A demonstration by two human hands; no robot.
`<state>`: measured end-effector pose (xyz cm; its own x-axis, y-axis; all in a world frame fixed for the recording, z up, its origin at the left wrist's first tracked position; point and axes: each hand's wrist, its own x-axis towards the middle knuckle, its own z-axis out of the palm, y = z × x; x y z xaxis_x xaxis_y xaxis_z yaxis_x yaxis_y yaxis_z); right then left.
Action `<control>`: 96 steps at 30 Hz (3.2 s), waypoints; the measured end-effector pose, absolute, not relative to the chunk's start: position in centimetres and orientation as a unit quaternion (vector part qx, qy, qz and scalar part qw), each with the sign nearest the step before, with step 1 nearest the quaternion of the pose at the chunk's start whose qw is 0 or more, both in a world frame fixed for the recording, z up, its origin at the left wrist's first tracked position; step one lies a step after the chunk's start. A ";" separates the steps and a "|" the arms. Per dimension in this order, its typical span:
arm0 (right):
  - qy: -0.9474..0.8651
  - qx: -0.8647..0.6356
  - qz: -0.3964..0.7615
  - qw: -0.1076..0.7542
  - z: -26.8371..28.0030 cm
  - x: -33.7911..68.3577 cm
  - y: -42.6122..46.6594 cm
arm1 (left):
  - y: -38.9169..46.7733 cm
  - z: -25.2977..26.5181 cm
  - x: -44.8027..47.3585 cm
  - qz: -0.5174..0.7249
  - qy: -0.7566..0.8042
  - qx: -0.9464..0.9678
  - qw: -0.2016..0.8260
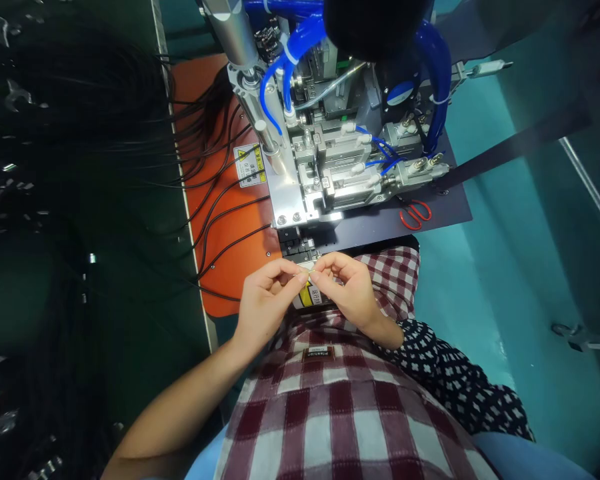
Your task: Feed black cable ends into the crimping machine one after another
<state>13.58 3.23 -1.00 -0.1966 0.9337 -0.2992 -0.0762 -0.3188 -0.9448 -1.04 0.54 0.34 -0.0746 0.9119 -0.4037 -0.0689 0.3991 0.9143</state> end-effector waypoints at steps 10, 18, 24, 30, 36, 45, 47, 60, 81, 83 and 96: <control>-0.454 -0.512 0.599 0.415 -1.2 13.1 2.4 | 0.3 0.1 -0.7 0.455 0.584 0.316 0.593; -0.486 -0.496 0.606 0.388 -1.2 14.0 2.8 | 0.3 0.2 -0.7 0.453 0.572 0.278 0.625; -0.559 -0.492 0.534 0.401 -1.4 14.2 2.9 | 0.4 0.2 -0.9 0.443 0.577 0.296 0.619; -0.622 -0.469 0.476 0.409 -1.0 14.2 3.0 | 0.5 0.3 -0.7 0.440 0.591 0.330 0.590; -0.512 -0.482 0.605 0.373 -1.5 14.4 3.1 | 0.4 0.3 -0.4 0.456 0.608 0.369 0.535; -0.476 -0.463 0.657 0.357 -1.7 14.9 3.9 | 1.4 0.7 -2.0 0.359 0.585 0.426 0.590; -0.500 -0.477 0.627 0.360 -2.2 15.0 4.4 | 1.8 0.8 -2.3 0.346 0.596 0.535 0.489; -0.492 -0.505 0.625 0.337 -5.3 14.6 7.5 | 3.4 -2.6 -4.9 0.255 0.531 0.790 0.171; -0.527 -0.501 0.596 0.341 -5.6 14.7 7.6 | 3.3 -3.3 -5.0 0.208 0.544 0.796 0.162; -0.529 -0.498 0.593 0.347 -5.7 14.6 7.5 | 3.3 -3.3 -5.0 0.208 0.546 0.795 0.163; -0.547 -0.509 0.571 0.340 -5.7 14.5 7.2 | 3.3 -3.4 -5.0 0.198 0.551 0.796 0.155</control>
<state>14.49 7.23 -5.69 -0.2506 0.9451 -0.2097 0.1686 -0.1707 -0.9708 -4.97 3.26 -3.38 0.3152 0.9380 0.1440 0.8154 -0.3453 0.4647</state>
